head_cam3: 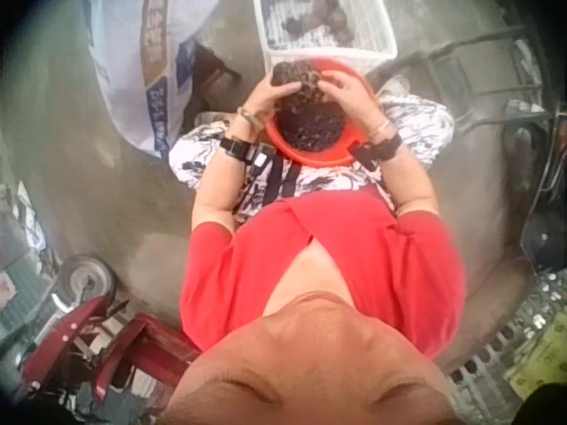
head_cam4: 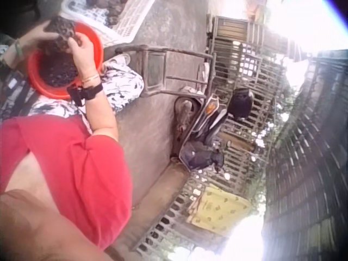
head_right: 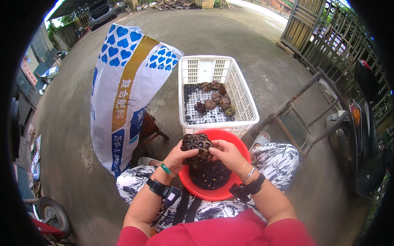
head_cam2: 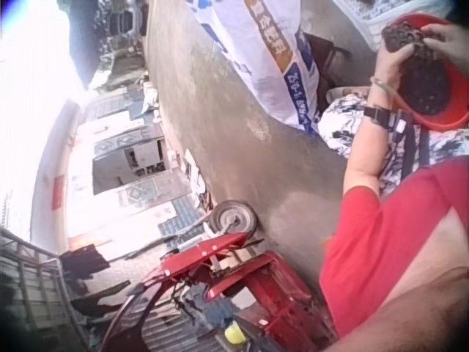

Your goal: The person picks up lotus pods, removes the seeds from them by hand, and drops the seeds into a red bucket.

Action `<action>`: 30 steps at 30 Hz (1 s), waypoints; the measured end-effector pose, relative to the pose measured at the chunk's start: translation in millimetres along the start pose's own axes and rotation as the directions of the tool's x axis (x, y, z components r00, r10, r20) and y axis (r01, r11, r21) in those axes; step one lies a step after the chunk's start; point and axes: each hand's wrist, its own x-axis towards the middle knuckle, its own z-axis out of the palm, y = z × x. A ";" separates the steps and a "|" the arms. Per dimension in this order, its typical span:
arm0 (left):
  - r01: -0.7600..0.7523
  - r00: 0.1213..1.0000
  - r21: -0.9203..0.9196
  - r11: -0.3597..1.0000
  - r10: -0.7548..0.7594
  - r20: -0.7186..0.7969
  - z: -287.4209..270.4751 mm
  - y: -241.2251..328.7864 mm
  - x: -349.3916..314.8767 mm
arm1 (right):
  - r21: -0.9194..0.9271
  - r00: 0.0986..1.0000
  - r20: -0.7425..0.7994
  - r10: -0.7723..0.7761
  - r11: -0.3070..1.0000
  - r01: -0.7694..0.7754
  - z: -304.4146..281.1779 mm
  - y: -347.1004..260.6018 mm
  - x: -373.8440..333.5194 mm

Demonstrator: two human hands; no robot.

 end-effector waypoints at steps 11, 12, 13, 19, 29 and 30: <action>0.034 0.997 -0.102 0.994 -0.027 0.067 -6.6 -27.5 -53.1 | 0.432 0.989 0.113 0.095 0.892 -0.135 44.1 18.0 -39.5; 0.061 0.996 -0.131 0.989 -0.051 0.079 -11.5 -28.1 -53.8 | 0.434 0.989 0.111 0.098 0.890 -0.137 46.4 20.1 -37.9; 0.089 0.993 -0.160 0.983 -0.075 0.091 -16.2 -28.9 -53.8 | 0.449 0.984 0.154 0.094 0.880 -0.154 48.3 20.4 -35.9; -0.113 0.992 -0.071 0.991 0.108 -0.069 -38.2 -45.5 -36.2 | 0.048 0.993 -0.114 0.039 0.998 -0.033 51.1 29.7 -19.1; -0.169 0.976 0.168 0.971 0.189 -0.110 -27.7 -55.4 -24.3 | 0.050 0.938 0.013 0.346 0.937 -0.346 27.6 15.1 -27.9; -0.167 0.977 0.171 0.971 0.187 -0.107 -25.7 -54.4 -22.9 | 0.106 0.936 -0.011 0.352 0.931 -0.349 30.6 12.2 -29.4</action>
